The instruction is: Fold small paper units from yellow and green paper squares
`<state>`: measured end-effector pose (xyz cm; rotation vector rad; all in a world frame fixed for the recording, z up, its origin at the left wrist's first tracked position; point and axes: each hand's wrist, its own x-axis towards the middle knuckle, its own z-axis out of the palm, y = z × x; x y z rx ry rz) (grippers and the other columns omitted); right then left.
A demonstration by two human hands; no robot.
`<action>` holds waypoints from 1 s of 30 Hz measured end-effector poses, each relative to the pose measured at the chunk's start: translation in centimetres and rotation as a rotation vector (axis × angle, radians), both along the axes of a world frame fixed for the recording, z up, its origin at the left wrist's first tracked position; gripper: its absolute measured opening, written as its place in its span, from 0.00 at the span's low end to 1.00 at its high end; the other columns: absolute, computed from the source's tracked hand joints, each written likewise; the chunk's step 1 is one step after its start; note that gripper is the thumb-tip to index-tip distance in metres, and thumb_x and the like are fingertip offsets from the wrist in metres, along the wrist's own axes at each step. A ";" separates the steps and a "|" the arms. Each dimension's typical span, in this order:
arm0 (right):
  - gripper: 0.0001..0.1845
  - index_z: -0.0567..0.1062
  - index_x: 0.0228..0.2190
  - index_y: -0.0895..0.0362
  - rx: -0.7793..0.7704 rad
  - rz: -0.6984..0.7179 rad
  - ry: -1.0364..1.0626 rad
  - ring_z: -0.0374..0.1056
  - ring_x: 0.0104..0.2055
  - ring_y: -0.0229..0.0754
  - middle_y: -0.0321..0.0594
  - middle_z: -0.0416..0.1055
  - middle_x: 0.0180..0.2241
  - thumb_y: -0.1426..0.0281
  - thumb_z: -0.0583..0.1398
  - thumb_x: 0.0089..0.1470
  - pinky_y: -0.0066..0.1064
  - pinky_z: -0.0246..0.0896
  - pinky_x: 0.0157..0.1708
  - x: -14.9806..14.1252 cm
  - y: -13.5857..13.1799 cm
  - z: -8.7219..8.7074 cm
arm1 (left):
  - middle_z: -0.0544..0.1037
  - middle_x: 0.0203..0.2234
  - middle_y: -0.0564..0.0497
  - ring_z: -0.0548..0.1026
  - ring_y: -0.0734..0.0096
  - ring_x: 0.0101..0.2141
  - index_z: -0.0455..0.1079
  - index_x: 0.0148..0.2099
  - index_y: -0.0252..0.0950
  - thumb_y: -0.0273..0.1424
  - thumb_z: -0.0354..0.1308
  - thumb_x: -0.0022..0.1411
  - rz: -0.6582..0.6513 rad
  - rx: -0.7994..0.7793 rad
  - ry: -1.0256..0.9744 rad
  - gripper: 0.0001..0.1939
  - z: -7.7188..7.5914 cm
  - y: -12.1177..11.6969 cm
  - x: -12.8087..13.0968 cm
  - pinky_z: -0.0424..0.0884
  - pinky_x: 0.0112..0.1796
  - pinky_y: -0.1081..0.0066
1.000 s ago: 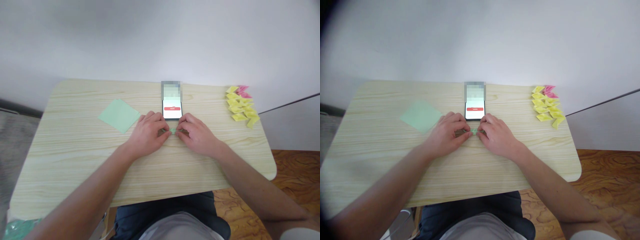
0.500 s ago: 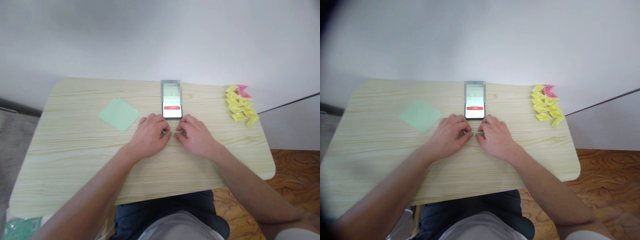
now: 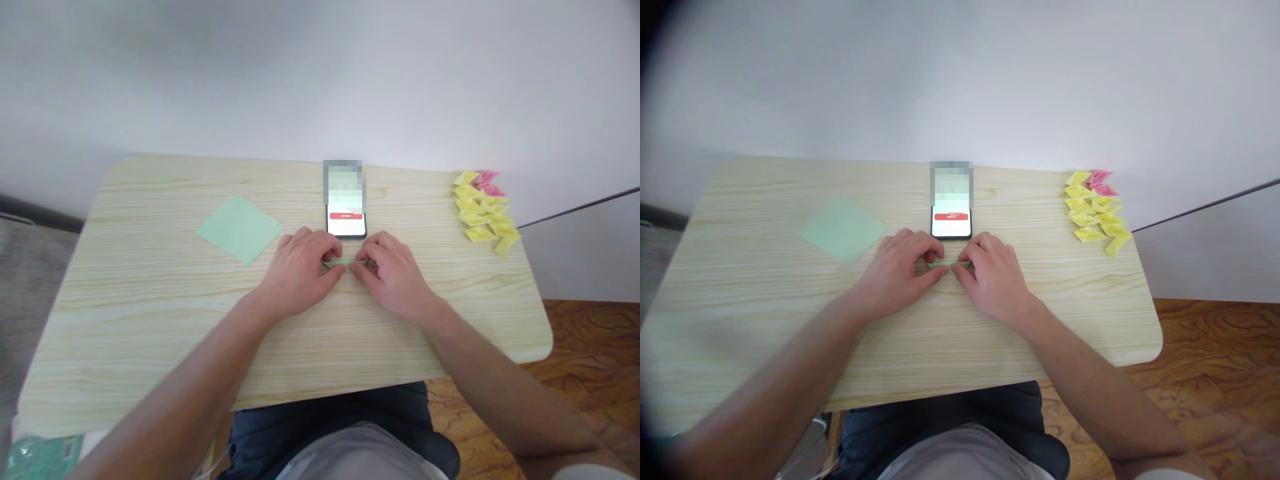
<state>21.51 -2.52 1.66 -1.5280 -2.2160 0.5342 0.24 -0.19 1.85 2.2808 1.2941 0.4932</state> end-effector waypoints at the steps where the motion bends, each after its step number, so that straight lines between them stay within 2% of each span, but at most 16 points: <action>1: 0.06 0.76 0.38 0.55 0.004 -0.006 0.009 0.67 0.46 0.48 0.42 0.71 0.41 0.65 0.63 0.62 0.41 0.61 0.46 0.0 -0.1 0.0 | 0.77 0.36 0.52 0.69 0.59 0.40 0.70 0.42 0.40 0.34 0.61 0.63 0.003 0.000 -0.005 0.06 0.0 0.0 0.0 0.64 0.45 0.57; 6: 0.08 0.76 0.35 0.54 -0.008 -0.019 0.049 0.68 0.45 0.47 0.42 0.71 0.39 0.67 0.58 0.66 0.39 0.61 0.44 -0.1 -0.1 0.2 | 0.78 0.36 0.50 0.70 0.58 0.41 0.71 0.40 0.41 0.35 0.61 0.64 0.001 0.002 -0.009 0.04 -0.1 0.1 0.0 0.64 0.45 0.57; 9: 0.08 0.76 0.34 0.54 -0.003 -0.036 0.037 0.68 0.43 0.47 0.42 0.71 0.38 0.68 0.58 0.66 0.39 0.61 0.42 -0.3 0.0 0.3 | 0.78 0.36 0.51 0.70 0.58 0.42 0.73 0.39 0.41 0.34 0.61 0.63 0.011 -0.009 -0.013 0.04 -0.1 0.1 0.0 0.64 0.45 0.57; 16: 0.04 0.74 0.38 0.54 0.037 -0.056 0.035 0.68 0.45 0.49 0.44 0.73 0.40 0.68 0.59 0.65 0.40 0.61 0.43 -0.3 -0.2 0.0 | 0.79 0.35 0.51 0.72 0.58 0.42 0.74 0.37 0.41 0.33 0.60 0.63 0.032 -0.018 -0.026 0.03 -0.1 0.2 0.2 0.64 0.45 0.56; 22: 0.05 0.75 0.41 0.54 0.038 -0.041 0.039 0.68 0.48 0.50 0.44 0.72 0.42 0.69 0.59 0.65 0.42 0.61 0.46 -0.2 -0.7 -0.2 | 0.79 0.36 0.53 0.72 0.59 0.41 0.73 0.43 0.43 0.30 0.61 0.61 0.040 -0.013 -0.041 0.07 -0.1 0.1 0.1 0.63 0.45 0.56; 30: 0.07 0.76 0.43 0.52 0.072 -0.033 0.064 0.67 0.49 0.50 0.44 0.72 0.43 0.69 0.57 0.66 0.45 0.60 0.49 0.2 -1.3 -0.8 | 0.79 0.36 0.51 0.71 0.57 0.42 0.73 0.39 0.42 0.32 0.60 0.62 0.028 0.016 -0.009 0.02 -0.2 0.0 0.2 0.63 0.44 0.55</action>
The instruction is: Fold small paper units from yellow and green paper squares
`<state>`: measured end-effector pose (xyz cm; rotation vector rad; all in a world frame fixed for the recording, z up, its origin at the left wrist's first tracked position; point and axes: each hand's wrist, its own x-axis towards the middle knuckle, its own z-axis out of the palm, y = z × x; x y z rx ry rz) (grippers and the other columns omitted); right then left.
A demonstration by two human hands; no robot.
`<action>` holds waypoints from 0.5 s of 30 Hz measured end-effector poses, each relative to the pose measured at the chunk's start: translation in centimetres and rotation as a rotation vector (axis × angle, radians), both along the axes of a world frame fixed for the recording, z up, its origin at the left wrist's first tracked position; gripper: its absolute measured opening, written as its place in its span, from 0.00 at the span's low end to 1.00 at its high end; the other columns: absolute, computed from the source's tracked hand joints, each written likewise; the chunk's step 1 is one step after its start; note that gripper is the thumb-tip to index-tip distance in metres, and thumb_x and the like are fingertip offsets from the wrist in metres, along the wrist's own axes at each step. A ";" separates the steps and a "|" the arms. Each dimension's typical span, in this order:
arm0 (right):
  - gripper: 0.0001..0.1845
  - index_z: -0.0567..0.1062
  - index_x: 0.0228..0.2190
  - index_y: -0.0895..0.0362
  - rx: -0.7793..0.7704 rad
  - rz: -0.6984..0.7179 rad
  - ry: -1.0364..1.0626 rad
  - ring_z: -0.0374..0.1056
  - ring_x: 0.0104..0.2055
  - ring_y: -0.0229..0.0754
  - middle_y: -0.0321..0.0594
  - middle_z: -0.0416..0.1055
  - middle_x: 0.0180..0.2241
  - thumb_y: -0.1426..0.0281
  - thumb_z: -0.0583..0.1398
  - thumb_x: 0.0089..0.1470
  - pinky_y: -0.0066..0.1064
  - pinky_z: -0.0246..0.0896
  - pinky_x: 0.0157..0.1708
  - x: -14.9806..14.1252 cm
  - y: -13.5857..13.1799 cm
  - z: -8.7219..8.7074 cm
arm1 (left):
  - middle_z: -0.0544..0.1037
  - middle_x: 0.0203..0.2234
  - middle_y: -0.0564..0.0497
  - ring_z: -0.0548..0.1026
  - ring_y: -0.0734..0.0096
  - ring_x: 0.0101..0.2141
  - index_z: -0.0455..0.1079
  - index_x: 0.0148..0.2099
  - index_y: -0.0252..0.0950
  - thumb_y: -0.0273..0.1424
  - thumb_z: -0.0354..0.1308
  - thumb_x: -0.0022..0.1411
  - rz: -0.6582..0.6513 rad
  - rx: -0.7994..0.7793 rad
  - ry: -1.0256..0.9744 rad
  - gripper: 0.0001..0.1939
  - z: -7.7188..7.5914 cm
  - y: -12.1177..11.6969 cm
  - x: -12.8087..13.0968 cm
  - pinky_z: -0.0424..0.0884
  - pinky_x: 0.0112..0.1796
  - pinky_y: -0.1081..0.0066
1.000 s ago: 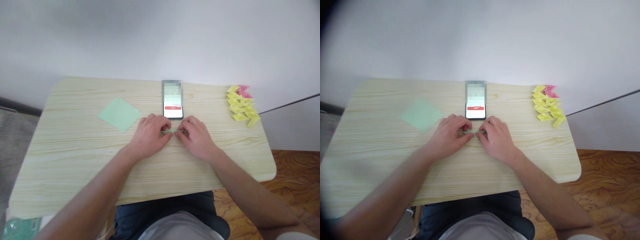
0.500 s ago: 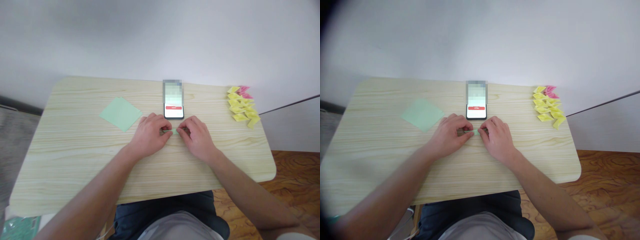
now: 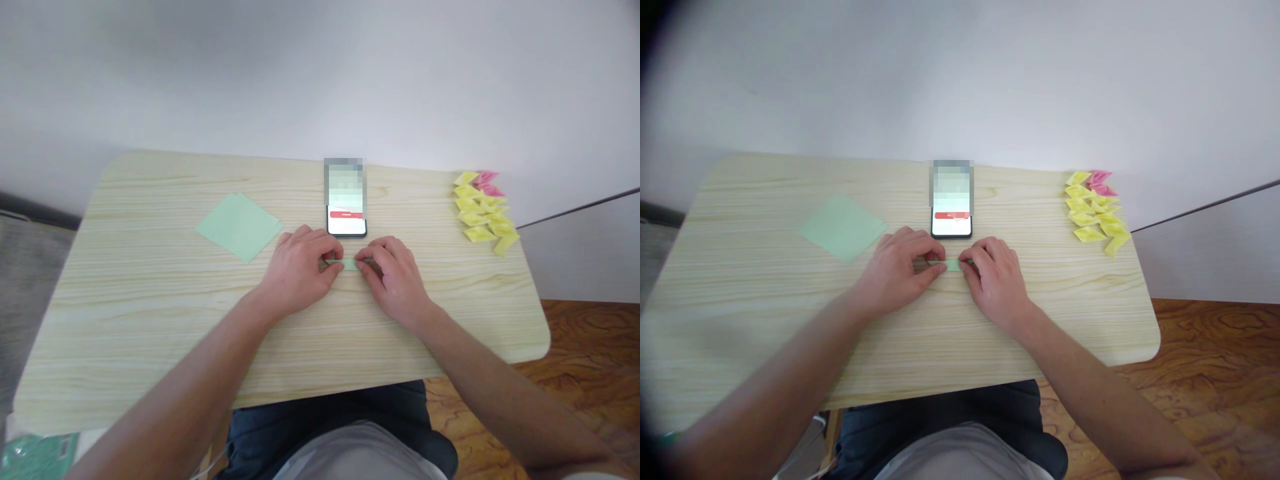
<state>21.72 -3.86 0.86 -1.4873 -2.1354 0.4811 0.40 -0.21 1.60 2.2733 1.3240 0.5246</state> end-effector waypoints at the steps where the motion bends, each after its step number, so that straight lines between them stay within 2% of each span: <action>1: 0.08 0.76 0.43 0.52 0.004 -0.002 0.001 0.67 0.49 0.50 0.44 0.72 0.43 0.69 0.57 0.66 0.45 0.60 0.49 0.1 -0.1 0.0 | 0.79 0.36 0.51 0.71 0.57 0.42 0.73 0.39 0.42 0.32 0.60 0.62 -0.001 -0.002 0.001 0.02 0.0 0.0 0.0 0.63 0.44 0.55; 7: 0.09 0.76 0.45 0.52 0.017 -0.007 -0.015 0.66 0.50 0.50 0.44 0.72 0.45 0.69 0.57 0.66 0.44 0.60 0.50 0.3 -0.2 -0.1 | 0.79 0.37 0.52 0.71 0.57 0.42 0.72 0.40 0.42 0.30 0.60 0.62 -0.014 -0.013 -0.004 0.03 0.1 0.1 -0.2 0.63 0.45 0.55; 15: 0.09 0.76 0.42 0.53 0.030 -0.095 -0.069 0.66 0.49 0.52 0.45 0.71 0.44 0.62 0.62 0.63 0.45 0.59 0.49 -0.6 -0.2 -0.3 | 0.78 0.38 0.51 0.71 0.57 0.43 0.72 0.40 0.42 0.29 0.59 0.63 -0.032 0.001 0.000 0.03 0.0 0.0 -0.4 0.64 0.45 0.55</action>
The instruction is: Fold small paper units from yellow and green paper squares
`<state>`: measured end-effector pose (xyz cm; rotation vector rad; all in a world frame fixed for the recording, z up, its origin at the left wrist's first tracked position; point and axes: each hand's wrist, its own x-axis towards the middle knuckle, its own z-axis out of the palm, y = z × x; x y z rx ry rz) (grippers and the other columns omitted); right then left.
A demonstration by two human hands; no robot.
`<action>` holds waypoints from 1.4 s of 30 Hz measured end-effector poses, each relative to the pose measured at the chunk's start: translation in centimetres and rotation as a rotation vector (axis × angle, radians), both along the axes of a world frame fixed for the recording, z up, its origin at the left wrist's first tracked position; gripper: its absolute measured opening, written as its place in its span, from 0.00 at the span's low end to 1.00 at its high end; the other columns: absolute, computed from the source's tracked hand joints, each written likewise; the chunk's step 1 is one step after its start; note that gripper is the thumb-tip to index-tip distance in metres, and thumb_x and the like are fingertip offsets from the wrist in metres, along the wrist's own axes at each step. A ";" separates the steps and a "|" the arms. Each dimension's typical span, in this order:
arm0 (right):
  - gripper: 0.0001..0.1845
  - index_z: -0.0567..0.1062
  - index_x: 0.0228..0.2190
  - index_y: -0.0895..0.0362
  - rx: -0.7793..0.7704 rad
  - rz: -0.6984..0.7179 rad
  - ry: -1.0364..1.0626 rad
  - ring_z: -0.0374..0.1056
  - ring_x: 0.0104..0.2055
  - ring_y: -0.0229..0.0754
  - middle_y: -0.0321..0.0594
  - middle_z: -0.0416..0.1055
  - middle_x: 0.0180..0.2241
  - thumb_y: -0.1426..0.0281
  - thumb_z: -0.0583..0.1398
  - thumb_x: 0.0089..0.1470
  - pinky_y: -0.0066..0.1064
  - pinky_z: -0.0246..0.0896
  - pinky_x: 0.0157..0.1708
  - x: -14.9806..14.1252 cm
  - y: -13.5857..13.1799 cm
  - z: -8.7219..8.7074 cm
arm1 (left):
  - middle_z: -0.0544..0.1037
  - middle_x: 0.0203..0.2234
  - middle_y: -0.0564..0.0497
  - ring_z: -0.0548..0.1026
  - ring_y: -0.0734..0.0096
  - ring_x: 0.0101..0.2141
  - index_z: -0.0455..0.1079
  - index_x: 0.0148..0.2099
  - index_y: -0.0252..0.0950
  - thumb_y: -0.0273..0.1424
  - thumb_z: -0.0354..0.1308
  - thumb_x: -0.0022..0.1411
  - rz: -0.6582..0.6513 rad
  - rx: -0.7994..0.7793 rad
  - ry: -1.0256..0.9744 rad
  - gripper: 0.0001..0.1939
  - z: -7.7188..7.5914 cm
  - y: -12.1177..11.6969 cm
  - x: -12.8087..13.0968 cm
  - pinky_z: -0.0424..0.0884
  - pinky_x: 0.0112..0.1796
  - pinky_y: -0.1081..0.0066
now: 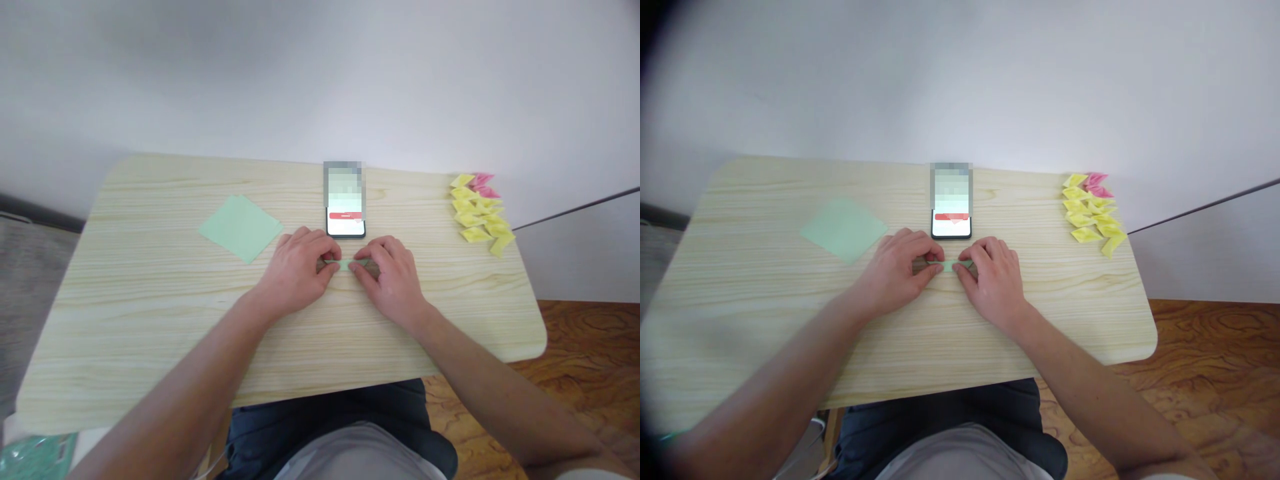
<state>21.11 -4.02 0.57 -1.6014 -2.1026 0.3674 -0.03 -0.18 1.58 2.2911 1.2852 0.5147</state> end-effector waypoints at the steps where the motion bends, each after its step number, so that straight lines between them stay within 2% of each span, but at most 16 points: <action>1: 0.09 0.77 0.42 0.53 0.003 0.001 0.000 0.66 0.49 0.52 0.45 0.71 0.45 0.62 0.62 0.63 0.45 0.59 0.49 0.0 0.0 0.0 | 0.78 0.38 0.51 0.71 0.57 0.43 0.72 0.40 0.42 0.29 0.59 0.63 -0.004 0.004 -0.001 0.04 0.0 0.0 0.0 0.64 0.45 0.56; 13: 0.09 0.78 0.44 0.52 0.029 0.084 0.054 0.67 0.49 0.49 0.42 0.71 0.44 0.65 0.62 0.64 0.43 0.60 0.50 1.1 0.1 -0.7 | 0.78 0.39 0.50 0.70 0.58 0.43 0.72 0.42 0.41 0.29 0.59 0.63 -0.025 0.047 -0.001 0.04 -0.4 0.0 -0.2 0.64 0.46 0.57; 17: 0.07 0.77 0.41 0.52 0.015 0.033 0.026 0.67 0.48 0.48 0.42 0.72 0.42 0.64 0.61 0.64 0.42 0.60 0.49 0.3 0.1 -0.4 | 0.78 0.38 0.51 0.70 0.58 0.43 0.73 0.41 0.41 0.30 0.60 0.64 -0.031 0.045 -0.018 0.03 -0.5 0.1 -0.3 0.64 0.46 0.57; 19: 0.11 0.77 0.39 0.53 0.019 -0.022 0.006 0.66 0.48 0.50 0.42 0.72 0.42 0.58 0.63 0.62 0.43 0.59 0.49 -0.3 0.2 -0.3 | 0.78 0.38 0.51 0.70 0.58 0.42 0.73 0.41 0.41 0.31 0.60 0.64 -0.033 0.043 -0.029 0.03 -0.7 0.2 -0.3 0.64 0.45 0.58; 22: 0.12 0.77 0.38 0.52 0.013 -0.065 -0.020 0.66 0.47 0.50 0.42 0.72 0.42 0.57 0.64 0.61 0.42 0.58 0.49 -0.8 0.3 -0.2 | 0.78 0.37 0.50 0.70 0.58 0.42 0.73 0.40 0.41 0.32 0.60 0.65 -0.034 0.048 -0.039 0.02 -0.9 0.3 -0.3 0.65 0.44 0.58; 29: 0.11 0.77 0.41 0.51 0.037 -0.051 -0.046 0.65 0.49 0.49 0.42 0.72 0.43 0.58 0.64 0.62 0.41 0.56 0.48 -1.0 0.1 0.0 | 0.78 0.37 0.50 0.70 0.59 0.41 0.73 0.41 0.41 0.32 0.60 0.64 -0.065 0.063 -0.060 0.03 -1.3 0.7 -0.5 0.65 0.44 0.58; 36: 0.09 0.76 0.36 0.51 0.014 -0.094 -0.087 0.66 0.47 0.50 0.41 0.72 0.40 0.59 0.63 0.62 0.41 0.53 0.45 -1.8 0.5 0.0 | 0.77 0.36 0.51 0.70 0.60 0.40 0.73 0.39 0.40 0.33 0.61 0.64 -0.061 0.083 -0.054 0.04 -1.3 0.8 -0.6 0.66 0.44 0.59; 42: 0.10 0.76 0.36 0.52 0.036 -0.090 -0.030 0.66 0.47 0.49 0.41 0.73 0.41 0.58 0.64 0.62 0.41 0.55 0.47 -1.5 0.6 -0.5 | 0.76 0.37 0.50 0.71 0.60 0.42 0.74 0.41 0.40 0.32 0.62 0.62 -0.087 0.117 -0.064 0.04 -1.0 0.6 -0.8 0.67 0.46 0.58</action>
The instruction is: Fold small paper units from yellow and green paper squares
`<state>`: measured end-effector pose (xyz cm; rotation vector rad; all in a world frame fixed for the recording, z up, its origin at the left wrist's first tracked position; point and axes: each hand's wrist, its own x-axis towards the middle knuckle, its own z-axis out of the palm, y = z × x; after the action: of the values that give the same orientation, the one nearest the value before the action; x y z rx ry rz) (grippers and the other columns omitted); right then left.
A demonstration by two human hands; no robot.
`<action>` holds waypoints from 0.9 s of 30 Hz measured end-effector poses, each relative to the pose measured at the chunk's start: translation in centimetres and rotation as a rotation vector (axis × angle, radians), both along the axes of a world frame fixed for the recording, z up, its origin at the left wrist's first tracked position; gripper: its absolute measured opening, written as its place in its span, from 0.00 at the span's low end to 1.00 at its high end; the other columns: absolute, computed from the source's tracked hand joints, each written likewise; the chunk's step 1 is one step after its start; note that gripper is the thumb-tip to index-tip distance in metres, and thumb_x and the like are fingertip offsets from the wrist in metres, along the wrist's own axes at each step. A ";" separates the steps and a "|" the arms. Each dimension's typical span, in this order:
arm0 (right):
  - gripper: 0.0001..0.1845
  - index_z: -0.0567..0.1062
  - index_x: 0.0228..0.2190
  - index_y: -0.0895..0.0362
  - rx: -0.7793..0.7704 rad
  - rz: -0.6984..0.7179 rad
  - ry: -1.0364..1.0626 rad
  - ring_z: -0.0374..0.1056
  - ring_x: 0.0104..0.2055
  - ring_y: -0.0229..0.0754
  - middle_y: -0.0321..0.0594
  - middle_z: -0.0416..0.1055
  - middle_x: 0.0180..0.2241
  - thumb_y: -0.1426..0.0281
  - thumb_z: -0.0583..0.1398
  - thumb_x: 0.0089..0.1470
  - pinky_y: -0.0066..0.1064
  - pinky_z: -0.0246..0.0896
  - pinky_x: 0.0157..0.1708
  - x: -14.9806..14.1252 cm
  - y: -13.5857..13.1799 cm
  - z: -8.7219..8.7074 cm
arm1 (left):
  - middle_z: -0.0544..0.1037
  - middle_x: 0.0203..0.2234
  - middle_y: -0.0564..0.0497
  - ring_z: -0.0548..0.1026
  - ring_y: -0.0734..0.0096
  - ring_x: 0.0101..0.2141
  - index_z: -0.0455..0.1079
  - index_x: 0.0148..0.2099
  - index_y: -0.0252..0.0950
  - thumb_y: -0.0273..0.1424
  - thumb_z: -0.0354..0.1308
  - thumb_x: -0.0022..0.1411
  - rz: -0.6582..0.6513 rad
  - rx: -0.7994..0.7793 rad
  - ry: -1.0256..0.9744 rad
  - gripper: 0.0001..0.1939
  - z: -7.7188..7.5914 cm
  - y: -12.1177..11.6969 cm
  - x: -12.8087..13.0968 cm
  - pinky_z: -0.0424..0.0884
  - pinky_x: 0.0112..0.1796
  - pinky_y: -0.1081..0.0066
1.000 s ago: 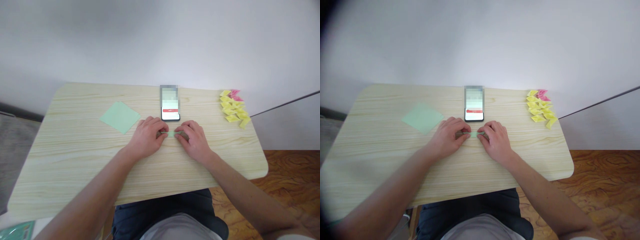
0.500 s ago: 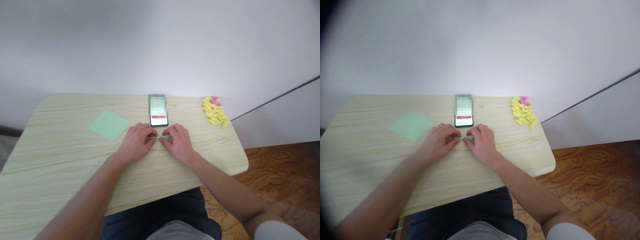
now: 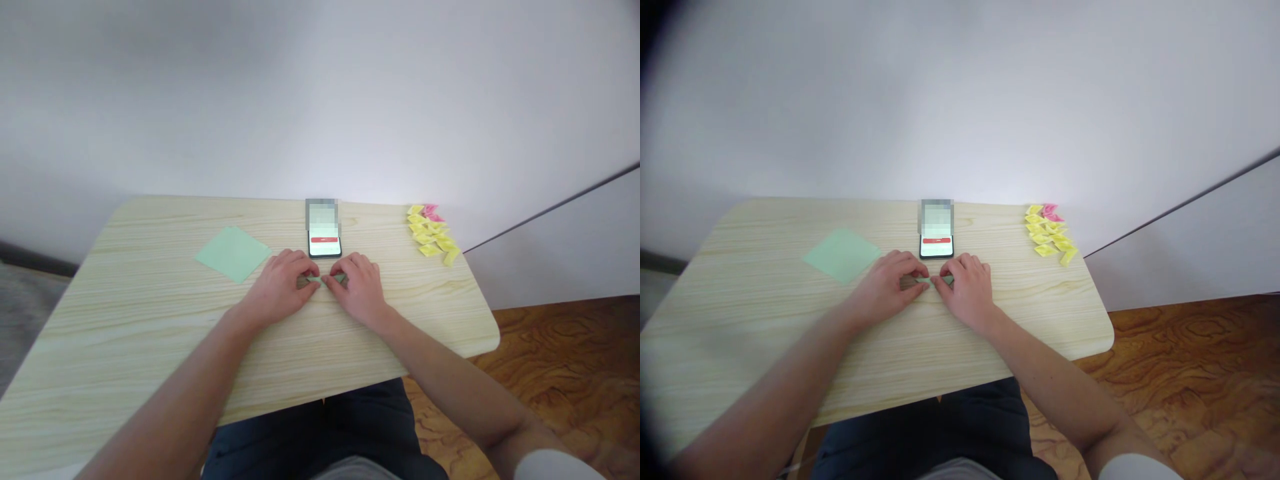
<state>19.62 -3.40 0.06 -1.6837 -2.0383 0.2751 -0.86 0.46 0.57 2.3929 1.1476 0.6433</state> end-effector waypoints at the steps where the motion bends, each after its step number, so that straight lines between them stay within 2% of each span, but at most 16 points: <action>1: 0.10 0.76 0.37 0.52 0.010 0.006 0.015 0.67 0.47 0.49 0.41 0.73 0.40 0.59 0.64 0.62 0.41 0.55 0.47 0.1 0.0 -0.1 | 0.76 0.38 0.50 0.71 0.60 0.42 0.74 0.41 0.40 0.31 0.62 0.61 -0.006 0.003 -0.004 0.05 0.1 0.0 0.0 0.67 0.46 0.58; 5: 0.08 0.76 0.36 0.52 0.033 0.083 0.102 0.67 0.47 0.48 0.40 0.73 0.39 0.61 0.65 0.60 0.41 0.58 0.48 0.6 0.2 -0.1 | 0.76 0.39 0.50 0.71 0.60 0.43 0.73 0.39 0.40 0.29 0.62 0.59 -0.015 0.017 -0.018 0.05 0.3 -0.2 -0.1 0.67 0.46 0.59; 9: 0.08 0.74 0.36 0.52 0.048 0.223 0.224 0.68 0.48 0.48 0.40 0.73 0.41 0.71 0.67 0.53 0.41 0.61 0.49 1.3 0.8 0.5 | 0.76 0.39 0.49 0.71 0.60 0.43 0.72 0.37 0.40 0.25 0.59 0.60 -0.021 0.044 -0.058 0.04 0.2 -0.4 0.0 0.68 0.45 0.60; 13: 0.02 0.74 0.36 0.52 0.030 0.285 0.289 0.69 0.44 0.45 0.39 0.75 0.38 0.70 0.62 0.59 0.39 0.63 0.48 1.5 1.3 0.9 | 0.76 0.39 0.48 0.71 0.61 0.43 0.71 0.37 0.39 0.23 0.57 0.61 -0.037 0.065 -0.091 0.06 0.0 -0.5 0.0 0.68 0.45 0.61; 18: 0.05 0.75 0.35 0.52 -0.003 0.282 0.198 0.69 0.44 0.46 0.39 0.75 0.37 0.73 0.62 0.56 0.38 0.63 0.47 1.1 1.3 1.2 | 0.77 0.36 0.48 0.72 0.61 0.42 0.71 0.38 0.39 0.22 0.57 0.60 -0.046 0.040 -0.088 0.07 -0.1 -0.4 0.0 0.68 0.44 0.61; 27: 0.05 0.80 0.35 0.53 -0.051 0.295 0.007 0.69 0.47 0.48 0.42 0.76 0.42 0.72 0.63 0.55 0.40 0.64 0.49 0.6 2.2 1.9 | 0.78 0.35 0.49 0.73 0.60 0.41 0.72 0.39 0.39 0.23 0.58 0.59 -0.024 0.010 -0.113 0.07 -0.1 -0.4 0.0 0.69 0.44 0.61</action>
<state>20.19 -1.22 2.00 -1.4028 -2.2904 0.4329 -0.85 0.04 0.45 2.3426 1.0698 0.7679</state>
